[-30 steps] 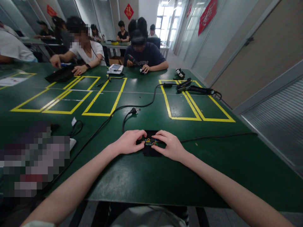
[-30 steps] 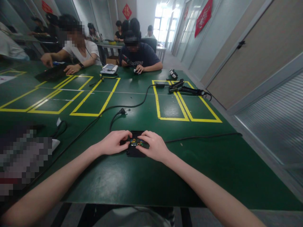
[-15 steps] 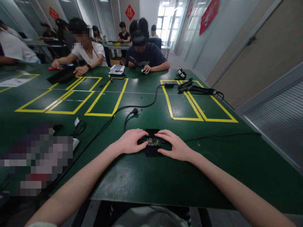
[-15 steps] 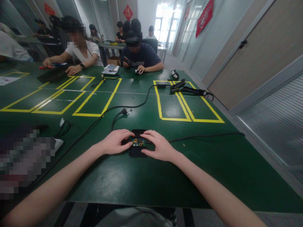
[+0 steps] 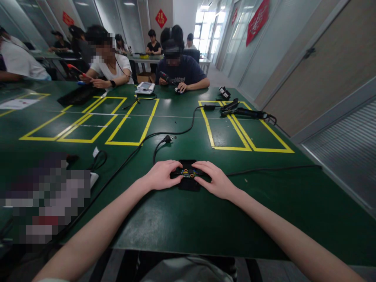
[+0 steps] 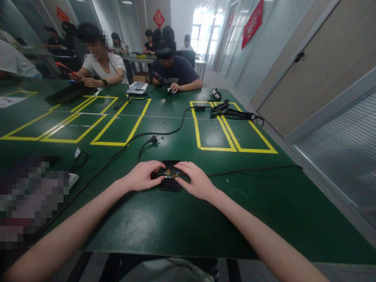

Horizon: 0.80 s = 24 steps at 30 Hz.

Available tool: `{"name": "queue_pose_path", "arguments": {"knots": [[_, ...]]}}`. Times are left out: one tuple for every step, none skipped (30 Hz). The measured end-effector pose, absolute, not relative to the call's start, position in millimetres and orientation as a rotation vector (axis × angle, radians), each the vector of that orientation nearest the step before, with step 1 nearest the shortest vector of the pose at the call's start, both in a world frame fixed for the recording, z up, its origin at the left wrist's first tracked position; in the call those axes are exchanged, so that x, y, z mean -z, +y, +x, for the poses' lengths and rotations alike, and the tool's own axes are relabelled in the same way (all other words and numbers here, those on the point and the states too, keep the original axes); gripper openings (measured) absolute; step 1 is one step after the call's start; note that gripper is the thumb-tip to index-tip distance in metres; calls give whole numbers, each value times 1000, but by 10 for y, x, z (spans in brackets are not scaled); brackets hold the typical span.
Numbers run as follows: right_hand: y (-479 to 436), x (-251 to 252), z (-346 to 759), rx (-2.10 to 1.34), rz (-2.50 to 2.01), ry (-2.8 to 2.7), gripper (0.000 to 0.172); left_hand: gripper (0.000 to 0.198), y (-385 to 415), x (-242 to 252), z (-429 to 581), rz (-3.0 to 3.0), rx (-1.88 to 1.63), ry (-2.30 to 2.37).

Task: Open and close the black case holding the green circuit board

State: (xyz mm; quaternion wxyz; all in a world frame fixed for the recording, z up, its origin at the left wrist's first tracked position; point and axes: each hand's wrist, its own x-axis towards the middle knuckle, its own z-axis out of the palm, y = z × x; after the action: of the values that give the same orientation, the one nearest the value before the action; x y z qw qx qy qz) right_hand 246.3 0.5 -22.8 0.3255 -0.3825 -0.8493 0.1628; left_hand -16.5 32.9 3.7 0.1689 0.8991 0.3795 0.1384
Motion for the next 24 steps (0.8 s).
{"name": "queue_pose_path", "arguments": {"knots": [[14, 223, 2494, -439, -1008, -2218, 38, 29, 334, -36, -169, 2557, -392, 1093], [23, 217, 2527, -450, -1014, -2215, 40, 30, 339, -35, -174, 2556, -391, 1101], [32, 208, 2560, -456, -1022, -2216, 42, 31, 343, -35, -179, 2555, -392, 1102], [42, 199, 2590, -458, -1032, -2223, 42, 32, 347, -34, -183, 2553, -395, 1096], [51, 190, 2615, -455, -1045, -2233, 40, 34, 350, -34, -188, 2550, -400, 1085], [59, 180, 2636, -447, -1058, -2247, 34, 36, 352, -34, -193, 2547, -407, 1070], [67, 172, 2651, -436, -1070, -2265, 25, 38, 355, -34, -197, 2543, -413, 1056], [73, 165, 2661, -425, -1081, -2285, 15, 39, 358, -36, -203, 2539, -417, 1042], [79, 160, 2667, -412, -1088, -2307, 6, 40, 361, -39, -208, 2533, -417, 1032], [83, 158, 2671, -397, -1094, -2327, 5, 40, 365, -43, -214, 2526, -414, 1026], [87, 159, 2672, -381, -1100, -2341, 9, 39, 369, -50, -220, 2517, -409, 1026], [91, 162, 2673, -366, -1107, -2348, 13, 37, 374, -57, -225, 2502, -402, 1032], [94, 167, 2674, -355, -1119, -2346, 16, 33, 379, -65, -230, 2481, -400, 1043], [97, 174, 2676, -348, -1133, -2337, 18, 29, 384, -74, -234, 2451, -401, 1053], [100, 179, 2677, -351, -1151, -2326, 21, 25, 390, -82, -237, 2416, -406, 1063], [101, 184, 2677, -361, -1171, -2314, 24, 22, 395, -89, -239, 2383, -409, 1067], [100, 185, 2675, -375, -1191, -2304, 26, 20, 399, -97, -241, 2357, -411, 1069], [97, 182, 2672, -389, -1209, -2295, 28, 19, 403, -105, -241, 2341, -412, 1070], [90, 175, 2666, -401, -1221, -2289, 30, 20, 407, -114, -242, 2335, -411, 1070], [81, 164, 2659, -413, -1223, -2284, 32, 21, 409, -124, -242, 2337, -408, 1070], [68, 148, 2650, -423, -1214, -2280, 34, 22, 412, -137, -243, 2342, -406, 1067], [53, 128, 2641, -436, -1193, -2276, 36, 23, 413, -150, -244, 2347, -404, 1061], [36, 107, 2632, -455, -1163, -2275, 38, 24, 415, -165, -246, 2348, -403, 1050], [17, 84, 2625, -477, -1130, -2273, 39, 26, 415, -178, -248, 2345, -399, 1034]]}}
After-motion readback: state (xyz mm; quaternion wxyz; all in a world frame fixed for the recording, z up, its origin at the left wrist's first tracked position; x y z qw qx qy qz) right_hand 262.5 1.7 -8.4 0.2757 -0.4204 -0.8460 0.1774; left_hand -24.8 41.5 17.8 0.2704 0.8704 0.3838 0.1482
